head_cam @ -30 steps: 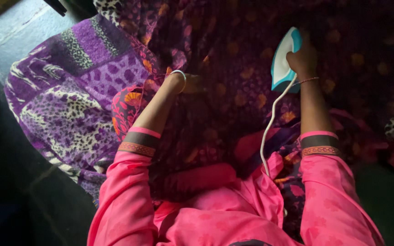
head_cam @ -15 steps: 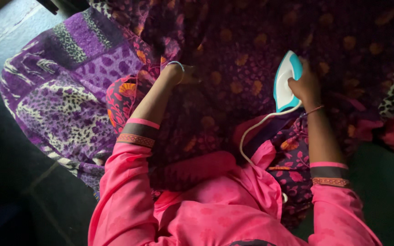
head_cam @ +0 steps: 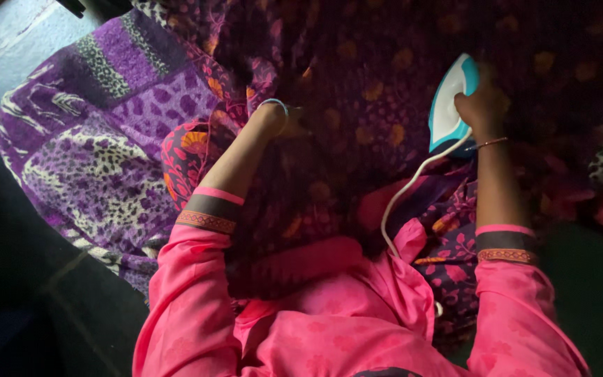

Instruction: The person irons a large purple patterned cloth laid out on the floor. They use a blue and white electric iron, moving it back and forth over the fabric while smoothing it with their left hand to remove wrinkles.

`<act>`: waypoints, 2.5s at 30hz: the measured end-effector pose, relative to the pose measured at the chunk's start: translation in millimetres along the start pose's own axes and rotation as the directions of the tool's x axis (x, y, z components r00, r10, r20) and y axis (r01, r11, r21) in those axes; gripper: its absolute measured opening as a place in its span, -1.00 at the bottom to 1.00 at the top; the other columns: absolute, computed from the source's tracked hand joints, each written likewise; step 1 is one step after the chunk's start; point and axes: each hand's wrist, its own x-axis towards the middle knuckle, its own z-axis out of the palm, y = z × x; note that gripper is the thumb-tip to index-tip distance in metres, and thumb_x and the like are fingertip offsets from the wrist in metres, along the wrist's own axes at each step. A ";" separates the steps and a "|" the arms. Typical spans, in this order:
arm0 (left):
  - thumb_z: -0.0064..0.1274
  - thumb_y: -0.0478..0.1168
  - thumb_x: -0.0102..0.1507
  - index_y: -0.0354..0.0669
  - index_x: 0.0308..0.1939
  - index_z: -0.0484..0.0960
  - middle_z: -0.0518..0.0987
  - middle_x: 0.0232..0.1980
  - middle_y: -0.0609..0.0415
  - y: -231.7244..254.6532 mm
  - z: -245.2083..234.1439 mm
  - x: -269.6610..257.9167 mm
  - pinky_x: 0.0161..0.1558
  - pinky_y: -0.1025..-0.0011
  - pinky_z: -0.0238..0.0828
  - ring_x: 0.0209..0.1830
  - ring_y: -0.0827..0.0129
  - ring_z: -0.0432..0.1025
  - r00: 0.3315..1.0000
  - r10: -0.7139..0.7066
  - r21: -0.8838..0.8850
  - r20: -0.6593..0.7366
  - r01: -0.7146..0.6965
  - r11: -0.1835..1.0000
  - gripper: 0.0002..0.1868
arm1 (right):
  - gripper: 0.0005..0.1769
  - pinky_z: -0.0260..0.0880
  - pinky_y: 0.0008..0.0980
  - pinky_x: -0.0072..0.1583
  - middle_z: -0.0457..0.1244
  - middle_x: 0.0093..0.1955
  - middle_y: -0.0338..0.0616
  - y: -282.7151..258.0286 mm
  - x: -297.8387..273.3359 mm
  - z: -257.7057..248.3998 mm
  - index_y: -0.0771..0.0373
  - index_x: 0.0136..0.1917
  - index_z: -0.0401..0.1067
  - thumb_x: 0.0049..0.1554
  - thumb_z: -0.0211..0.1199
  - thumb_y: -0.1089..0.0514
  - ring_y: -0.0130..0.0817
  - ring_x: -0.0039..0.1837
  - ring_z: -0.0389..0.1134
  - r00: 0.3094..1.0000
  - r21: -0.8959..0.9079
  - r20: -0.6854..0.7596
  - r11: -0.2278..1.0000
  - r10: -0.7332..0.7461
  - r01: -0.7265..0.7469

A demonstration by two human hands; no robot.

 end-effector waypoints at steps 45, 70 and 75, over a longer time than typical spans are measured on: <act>-0.06 0.25 0.35 -0.16 0.25 0.62 0.67 0.18 -0.20 3.8 -6.5 -13.6 0.14 0.10 0.52 0.13 0.01 0.58 0.997 -0.037 0.049 -0.073 0.041 0.998 -0.36 | -0.21 0.33 -0.10 0.39 0.30 0.40 0.18 54.9 -55.6 9.6 0.23 0.52 0.21 0.10 0.45 0.15 0.10 0.39 0.36 0.924 0.419 -0.380 0.884 -0.035 0.206; -0.16 0.20 0.43 0.05 0.39 0.42 0.62 0.15 -0.17 110.8 -66.5 -81.6 0.05 0.03 0.52 0.09 -0.10 0.55 0.922 -0.224 -0.257 -0.317 0.144 0.956 -0.45 | -0.28 0.50 -0.26 0.16 0.37 0.13 -0.03 -84.9 -109.3 20.2 0.11 0.68 -0.03 0.38 0.13 -0.08 -0.27 0.12 0.46 0.886 0.613 0.070 0.720 -0.459 0.325; -0.16 0.18 0.38 -0.03 0.38 0.41 0.59 0.22 -0.14 140.9 -64.4 -62.8 -0.11 0.00 0.55 -0.03 -0.12 0.58 0.807 0.052 -0.116 -0.588 -0.148 0.982 -0.41 | -0.39 0.52 -0.34 0.07 0.37 0.01 -0.06 -54.3 -97.9 -17.6 0.17 0.64 0.06 0.45 0.13 -0.01 -0.33 -0.01 0.48 0.921 0.618 -0.134 0.696 -0.366 0.366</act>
